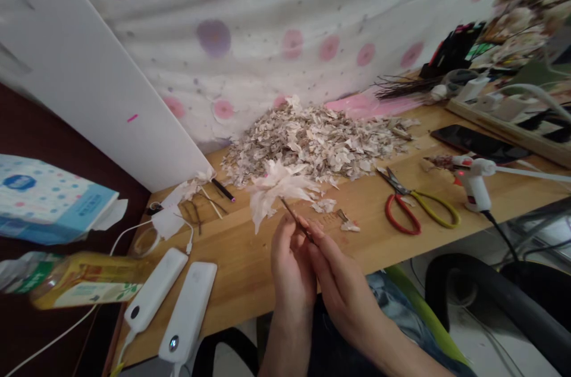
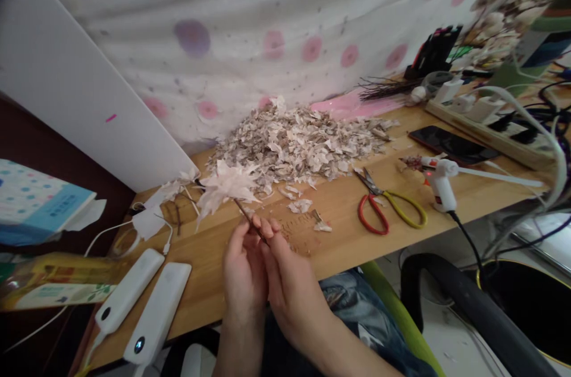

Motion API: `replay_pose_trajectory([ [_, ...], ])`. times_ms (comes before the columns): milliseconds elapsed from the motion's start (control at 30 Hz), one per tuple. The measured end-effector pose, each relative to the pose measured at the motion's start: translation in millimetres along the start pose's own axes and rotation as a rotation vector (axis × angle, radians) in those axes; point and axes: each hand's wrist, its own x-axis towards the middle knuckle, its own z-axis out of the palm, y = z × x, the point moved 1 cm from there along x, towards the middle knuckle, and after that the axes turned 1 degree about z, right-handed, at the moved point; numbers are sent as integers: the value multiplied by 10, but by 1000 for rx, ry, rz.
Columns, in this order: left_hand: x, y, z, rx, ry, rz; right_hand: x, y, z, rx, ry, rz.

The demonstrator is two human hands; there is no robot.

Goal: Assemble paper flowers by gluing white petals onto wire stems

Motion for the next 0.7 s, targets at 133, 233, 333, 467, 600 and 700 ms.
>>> replay_pose_trajectory([
  [133,133,42,-103,131,43,114,35,49,3,499,-57,335],
  [233,266,91,-230,304,64,254,93,97,-22,835,-86,569],
  [333,341,135,-357,438,70,312,169,140,-102,925,-13,605],
  [467,294,158,-474,685,95,483,243,210,-194,950,64,652],
  [600,138,103,-475,882,9,428,285,271,-197,1014,87,711],
  [700,43,33,-395,998,-186,351,310,300,-164,1039,64,695],
])
